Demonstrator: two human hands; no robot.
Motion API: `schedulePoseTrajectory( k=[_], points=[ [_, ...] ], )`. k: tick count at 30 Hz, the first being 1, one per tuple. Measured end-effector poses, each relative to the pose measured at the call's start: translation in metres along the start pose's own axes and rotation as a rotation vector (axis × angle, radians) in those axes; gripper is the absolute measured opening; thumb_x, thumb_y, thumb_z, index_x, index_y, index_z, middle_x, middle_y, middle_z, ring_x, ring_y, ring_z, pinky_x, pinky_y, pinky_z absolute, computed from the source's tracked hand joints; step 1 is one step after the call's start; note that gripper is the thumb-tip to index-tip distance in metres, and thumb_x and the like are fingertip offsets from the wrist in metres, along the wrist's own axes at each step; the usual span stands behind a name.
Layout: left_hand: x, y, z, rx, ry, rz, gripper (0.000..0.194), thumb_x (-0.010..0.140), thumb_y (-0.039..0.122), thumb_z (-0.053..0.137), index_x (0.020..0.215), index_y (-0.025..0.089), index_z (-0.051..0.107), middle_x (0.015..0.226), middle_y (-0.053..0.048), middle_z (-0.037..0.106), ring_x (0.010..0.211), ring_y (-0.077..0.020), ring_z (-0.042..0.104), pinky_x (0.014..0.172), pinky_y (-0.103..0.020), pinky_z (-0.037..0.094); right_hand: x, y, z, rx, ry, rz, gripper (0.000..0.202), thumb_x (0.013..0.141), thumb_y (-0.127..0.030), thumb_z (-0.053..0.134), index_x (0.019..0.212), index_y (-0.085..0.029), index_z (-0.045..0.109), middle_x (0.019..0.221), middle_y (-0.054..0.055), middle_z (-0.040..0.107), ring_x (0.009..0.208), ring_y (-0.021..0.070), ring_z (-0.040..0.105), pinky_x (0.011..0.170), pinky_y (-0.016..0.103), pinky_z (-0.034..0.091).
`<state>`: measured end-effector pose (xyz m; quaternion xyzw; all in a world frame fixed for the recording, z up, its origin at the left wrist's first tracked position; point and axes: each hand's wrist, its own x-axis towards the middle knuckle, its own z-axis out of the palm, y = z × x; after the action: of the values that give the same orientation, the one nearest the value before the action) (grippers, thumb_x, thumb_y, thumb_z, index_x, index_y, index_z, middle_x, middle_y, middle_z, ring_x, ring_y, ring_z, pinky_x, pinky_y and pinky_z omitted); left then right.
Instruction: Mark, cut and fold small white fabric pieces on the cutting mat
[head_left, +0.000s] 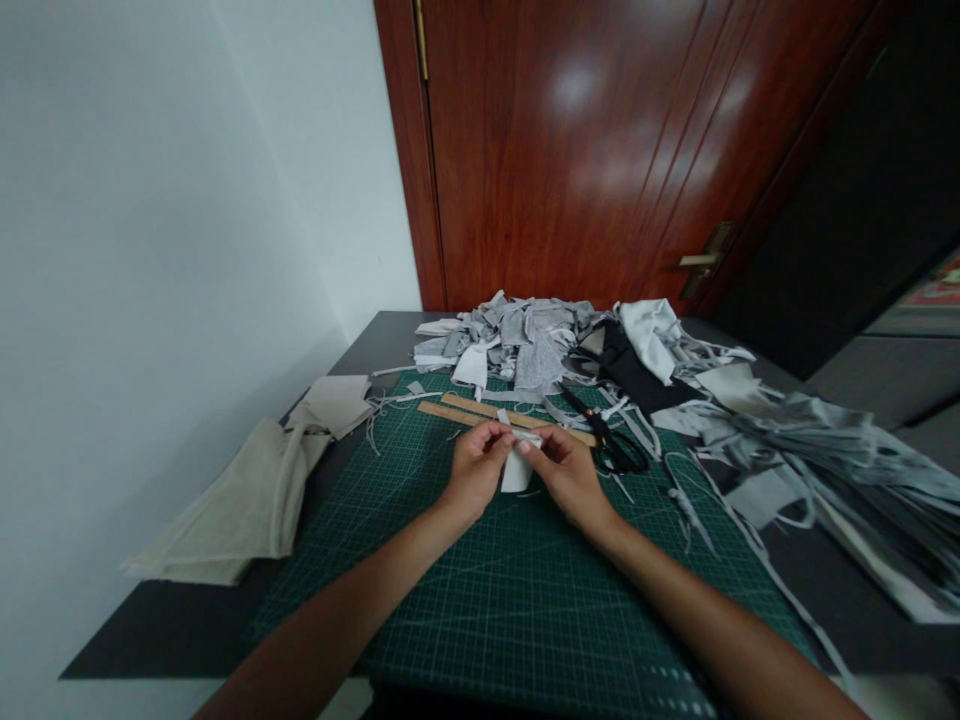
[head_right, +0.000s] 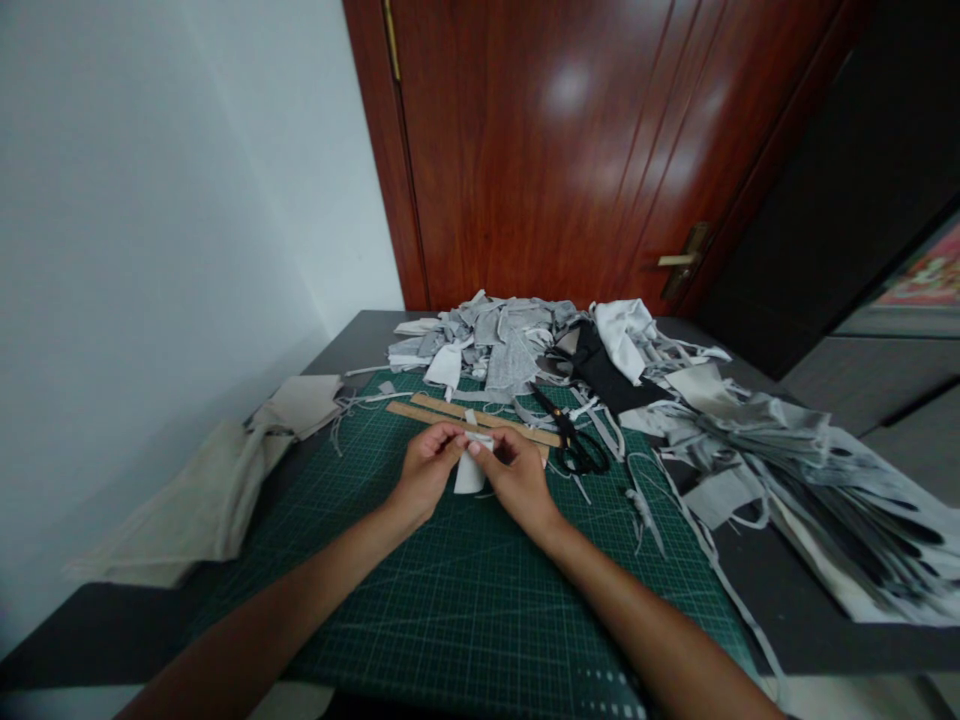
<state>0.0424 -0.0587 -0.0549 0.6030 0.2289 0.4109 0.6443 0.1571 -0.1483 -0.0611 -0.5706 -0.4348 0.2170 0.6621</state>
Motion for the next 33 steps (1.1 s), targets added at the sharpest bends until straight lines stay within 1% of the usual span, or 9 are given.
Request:
schedulePoseTrajectory(
  k=[2, 6, 12, 17, 21, 24, 28, 31, 33],
  points=[
    [0.000, -0.002, 0.000, 0.032, -0.008, 0.026, 0.022, 0.080, 0.038, 0.074, 0.082, 0.017, 0.067, 0.076, -0.001, 0.066, 0.069, -0.0156, 0.058, 0.066, -0.026, 0.045, -0.001, 0.000, 0.001, 0.067, 0.002, 0.050, 0.034, 0.082, -0.052, 0.076, 0.085, -0.020, 0.068, 0.071, 0.001, 0.065, 0.063, 0.0169, 0.057, 0.059, 0.028, 0.046],
    [-0.001, -0.009, -0.001, 0.108, -0.032, 0.102, 0.023, 0.084, 0.040, 0.070, 0.082, 0.018, 0.066, 0.074, 0.000, 0.063, 0.068, -0.0152, 0.056, 0.064, -0.025, 0.045, -0.003, 0.001, 0.002, 0.119, 0.049, 0.056, 0.036, 0.080, -0.054, 0.077, 0.079, -0.021, 0.065, 0.067, -0.002, 0.060, 0.060, 0.0151, 0.052, 0.056, 0.027, 0.041],
    [-0.003, -0.009, 0.000, 0.153, -0.028, 0.131, 0.021, 0.085, 0.038, 0.068, 0.081, 0.018, 0.064, 0.075, 0.000, 0.064, 0.069, -0.0153, 0.058, 0.066, -0.026, 0.046, -0.002, 0.004, 0.000, -0.014, 0.067, -0.028, 0.033, 0.085, -0.051, 0.072, 0.078, -0.020, 0.063, 0.068, -0.001, 0.059, 0.063, 0.0160, 0.051, 0.059, 0.028, 0.040],
    [0.002, 0.001, -0.001, 0.114, -0.137, 0.065, 0.030, 0.078, 0.044, 0.077, 0.081, 0.016, 0.065, 0.073, 0.000, 0.064, 0.067, -0.0139, 0.057, 0.064, -0.025, 0.044, 0.000, 0.003, -0.003, -0.095, 0.050, -0.083, 0.032, 0.089, -0.051, 0.067, 0.080, -0.021, 0.062, 0.071, 0.001, 0.060, 0.066, 0.0176, 0.053, 0.063, 0.029, 0.041],
    [0.005, 0.002, -0.004, 0.014, -0.230, -0.070, 0.040, 0.072, 0.050, 0.083, 0.078, 0.016, 0.062, 0.069, 0.001, 0.062, 0.062, -0.0128, 0.056, 0.059, -0.024, 0.045, 0.001, 0.004, -0.004, -0.076, 0.002, -0.047, 0.034, 0.087, -0.054, 0.069, 0.081, -0.021, 0.062, 0.071, 0.000, 0.060, 0.066, 0.0177, 0.053, 0.061, 0.029, 0.042],
    [0.004, -0.001, -0.004, -0.043, -0.196, -0.130, 0.044, 0.071, 0.055, 0.082, 0.076, 0.018, 0.058, 0.067, 0.002, 0.061, 0.059, -0.0125, 0.056, 0.056, -0.025, 0.047, 0.002, 0.004, -0.001, 0.008, -0.041, 0.063, 0.040, 0.084, -0.060, 0.070, 0.085, -0.021, 0.063, 0.072, 0.000, 0.060, 0.064, 0.0171, 0.053, 0.058, 0.028, 0.042],
    [0.003, -0.003, -0.004, -0.020, -0.082, -0.064, 0.043, 0.072, 0.054, 0.080, 0.073, 0.018, 0.057, 0.063, 0.003, 0.060, 0.055, -0.0118, 0.055, 0.052, -0.023, 0.045, 0.000, 0.002, 0.006, 0.120, -0.097, 0.178, 0.042, 0.081, -0.061, 0.072, 0.090, -0.020, 0.064, 0.078, 0.002, 0.064, 0.066, 0.0174, 0.055, 0.060, 0.029, 0.044],
    [0.004, -0.001, -0.004, -0.025, -0.025, -0.053, 0.041, 0.076, 0.054, 0.077, 0.072, 0.020, 0.055, 0.060, 0.004, 0.059, 0.051, -0.0117, 0.054, 0.048, -0.023, 0.044, -0.002, 0.001, 0.008, 0.125, -0.200, 0.199, 0.040, 0.078, -0.056, 0.077, 0.087, -0.019, 0.064, 0.077, 0.002, 0.066, 0.066, 0.0170, 0.056, 0.061, 0.029, 0.043],
    [0.004, -0.001, -0.004, -0.017, -0.010, -0.035, 0.040, 0.077, 0.054, 0.076, 0.072, 0.020, 0.054, 0.059, 0.004, 0.058, 0.049, -0.0117, 0.053, 0.047, -0.023, 0.044, -0.002, 0.002, 0.008, 0.097, -0.209, 0.197, 0.039, 0.076, -0.053, 0.079, 0.083, -0.018, 0.064, 0.075, 0.002, 0.066, 0.065, 0.0167, 0.055, 0.060, 0.029, 0.042]
  ],
)
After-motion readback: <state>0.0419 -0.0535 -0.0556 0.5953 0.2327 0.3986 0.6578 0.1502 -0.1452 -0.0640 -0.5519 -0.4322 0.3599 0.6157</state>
